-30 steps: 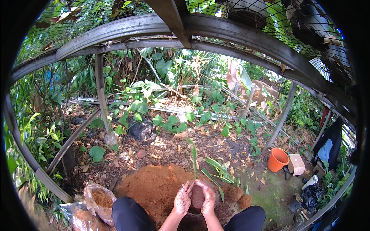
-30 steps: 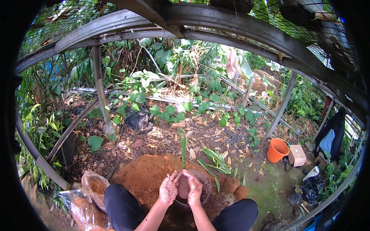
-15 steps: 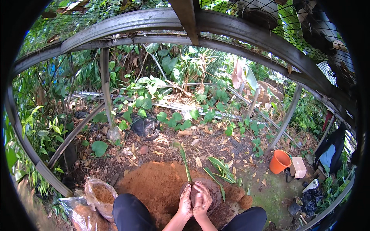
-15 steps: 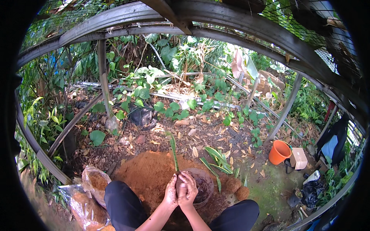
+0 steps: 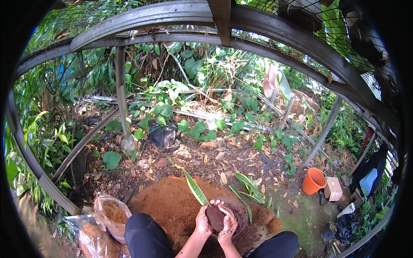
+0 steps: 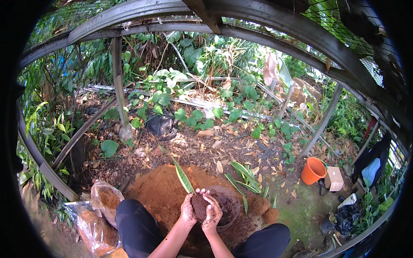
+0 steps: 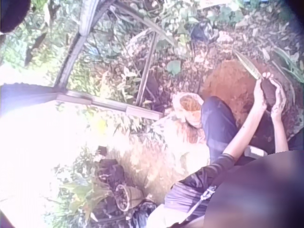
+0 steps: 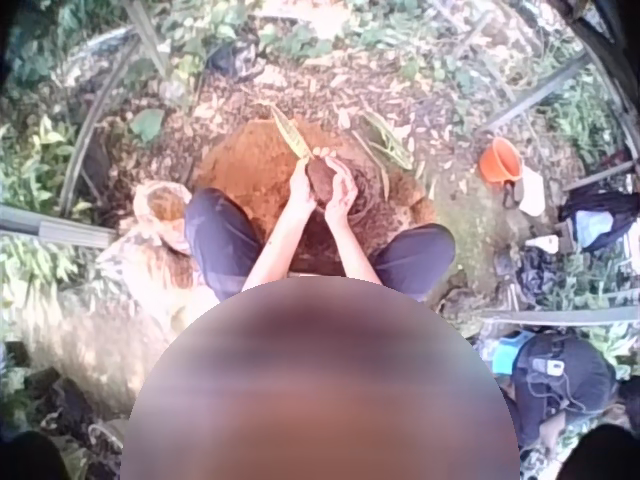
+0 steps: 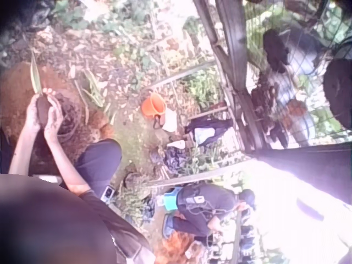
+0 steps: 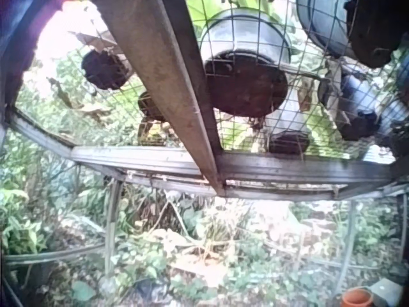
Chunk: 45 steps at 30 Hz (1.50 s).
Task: The person sits on the ground and packs soil around a plant cutting in a small pot. They repeatedly add soil and press it down by hand to secure the plant.
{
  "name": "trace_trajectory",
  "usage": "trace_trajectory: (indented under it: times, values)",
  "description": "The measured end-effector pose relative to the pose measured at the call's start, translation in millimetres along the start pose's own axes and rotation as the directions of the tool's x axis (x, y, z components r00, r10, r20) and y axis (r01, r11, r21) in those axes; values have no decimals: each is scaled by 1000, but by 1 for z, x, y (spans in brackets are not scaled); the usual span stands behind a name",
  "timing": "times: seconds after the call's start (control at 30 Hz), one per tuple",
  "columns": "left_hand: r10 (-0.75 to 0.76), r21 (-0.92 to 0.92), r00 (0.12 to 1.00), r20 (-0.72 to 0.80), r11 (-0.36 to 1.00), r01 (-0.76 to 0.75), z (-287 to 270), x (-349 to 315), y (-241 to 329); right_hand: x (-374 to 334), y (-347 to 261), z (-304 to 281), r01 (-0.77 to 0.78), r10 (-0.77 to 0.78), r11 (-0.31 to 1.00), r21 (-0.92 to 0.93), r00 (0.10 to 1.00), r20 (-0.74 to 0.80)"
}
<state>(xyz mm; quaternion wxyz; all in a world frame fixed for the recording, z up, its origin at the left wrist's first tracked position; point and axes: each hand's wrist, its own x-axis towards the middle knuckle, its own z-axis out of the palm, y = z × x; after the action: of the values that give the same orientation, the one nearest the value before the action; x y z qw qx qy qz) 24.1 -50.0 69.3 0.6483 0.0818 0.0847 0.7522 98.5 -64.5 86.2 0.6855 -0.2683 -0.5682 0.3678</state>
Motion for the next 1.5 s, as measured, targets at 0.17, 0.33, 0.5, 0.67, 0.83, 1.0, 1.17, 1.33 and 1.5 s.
trace_trajectory:
  times: [0.17, 0.33, 0.5, 0.67, 0.83, 1.0, 1.17, 1.33, 1.5]
  values:
    - [-58, -47, 997, -51, 997, 55, 2, -2, -5, 4, -2, 2, 86, -82, 992, -87, 995, 47]
    - [-58, -138, 998, 26, 989, 61, -2, -1, -2, 1, -7, -1, 184, -181, 966, -183, 983, 33]
    - [-82, -78, 996, 22, 993, 83, 2, -3, -7, -2, -5, -1, 151, -152, 957, -248, 988, 15]
    - [-58, -12, 996, -72, 998, 57, 2, -5, -11, 1, -8, -1, 87, -96, 987, -135, 994, -61]
    - [-4, -119, 998, 60, 993, 11, -5, -5, -9, 2, -10, -2, 186, -173, 952, -243, 982, 74]
    - [-35, -81, 997, -69, 996, 30, -1, -10, -15, 1, -2, -2, 118, -125, 980, -162, 991, -39]
    - [-53, -153, 997, -57, 987, 44, 2, -11, -15, -1, 1, -7, 105, -107, 981, -160, 994, -4]
    - [-31, -54, 988, -149, 998, 23, -2, -9, -10, 1, -6, -4, 195, -174, 955, -222, 978, 113]
    - [-16, 44, 982, -187, 999, 25, -5, -6, -3, 7, -16, -3, 167, -124, 942, -291, 979, 161]
